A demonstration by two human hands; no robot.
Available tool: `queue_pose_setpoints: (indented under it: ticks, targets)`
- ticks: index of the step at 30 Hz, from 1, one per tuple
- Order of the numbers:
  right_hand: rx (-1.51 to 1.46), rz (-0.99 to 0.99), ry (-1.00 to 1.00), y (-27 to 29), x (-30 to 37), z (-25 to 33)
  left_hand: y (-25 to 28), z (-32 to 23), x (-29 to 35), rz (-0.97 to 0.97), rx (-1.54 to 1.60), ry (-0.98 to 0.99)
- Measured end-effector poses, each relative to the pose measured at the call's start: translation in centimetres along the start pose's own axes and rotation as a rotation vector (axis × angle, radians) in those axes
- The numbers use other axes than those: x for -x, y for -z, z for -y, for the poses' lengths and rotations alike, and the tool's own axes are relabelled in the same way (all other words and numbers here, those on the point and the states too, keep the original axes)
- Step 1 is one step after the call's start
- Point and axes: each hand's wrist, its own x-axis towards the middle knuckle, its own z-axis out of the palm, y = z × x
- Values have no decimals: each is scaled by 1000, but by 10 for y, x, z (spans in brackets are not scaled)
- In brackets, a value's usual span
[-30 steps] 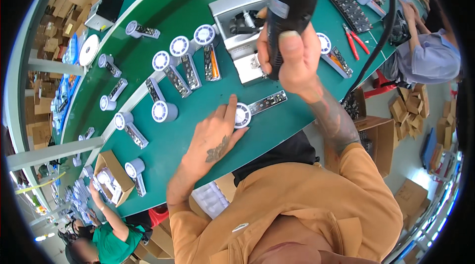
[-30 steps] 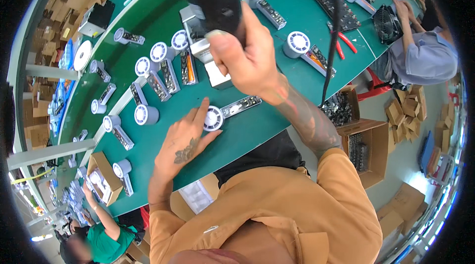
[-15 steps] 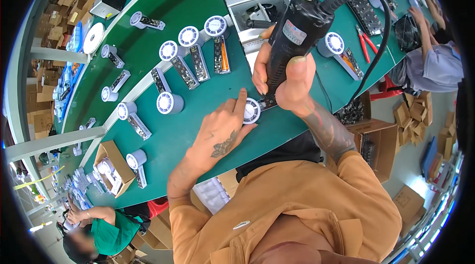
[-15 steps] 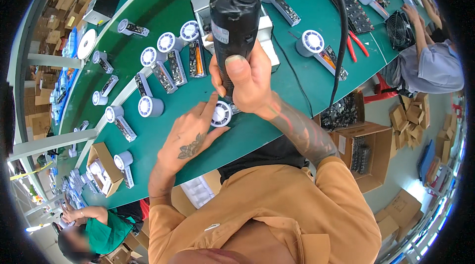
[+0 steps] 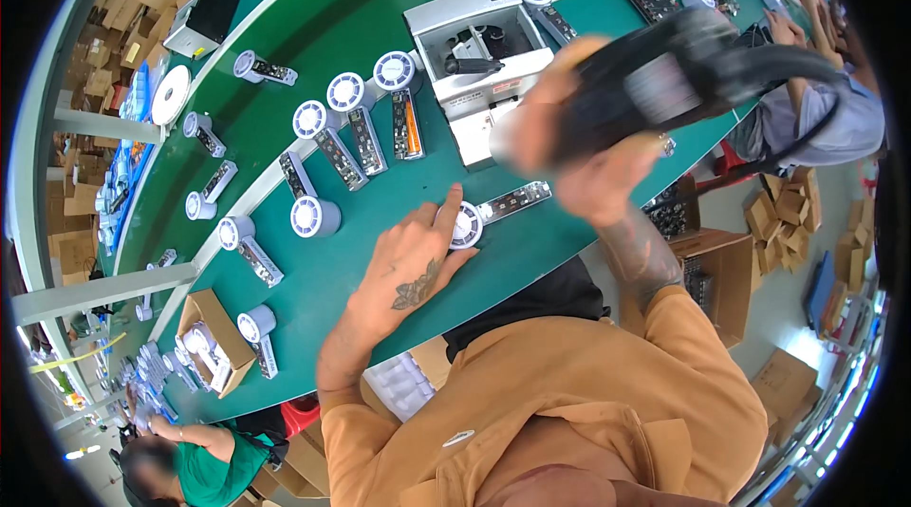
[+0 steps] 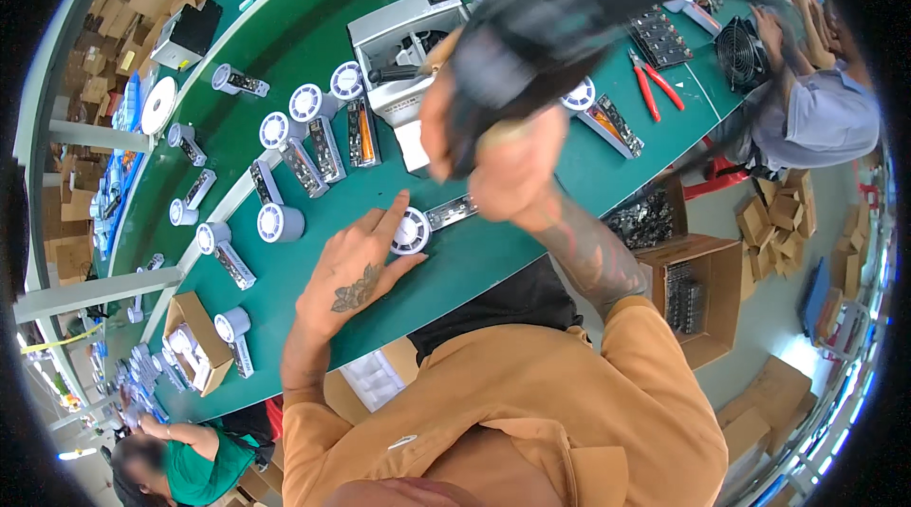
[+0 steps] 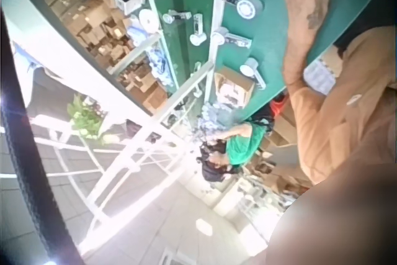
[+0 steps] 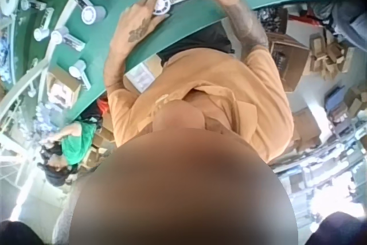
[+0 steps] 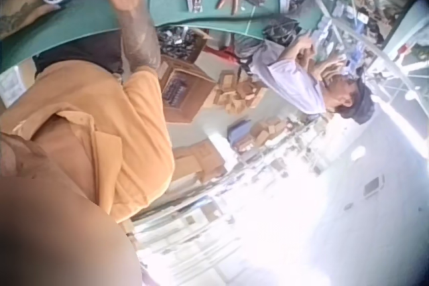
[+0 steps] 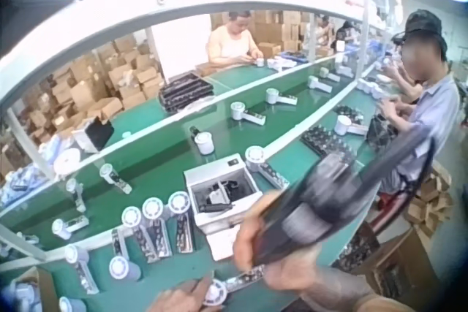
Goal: Assembling electronic components onto a circuit board and testing them using an electric screwdriver and other tools.
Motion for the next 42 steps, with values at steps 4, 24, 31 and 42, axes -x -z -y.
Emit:
queue_pose_setpoints:
  ticks: [4, 24, 31, 42]
  targets:
    - [95, 44, 51, 7, -33, 8, 2, -3, 2, 11, 3, 32]
    - [-176, 38, -133, -29, 26, -19, -1, -1, 5, -28, -9, -5]
    - [-228, 42, -134, -32, 29, -21, 0, 2, 6, -35, -22, -23]
    - [-537, 177, -126, -9, 61, -24, 2, 13, 6, -5, -101, -59]
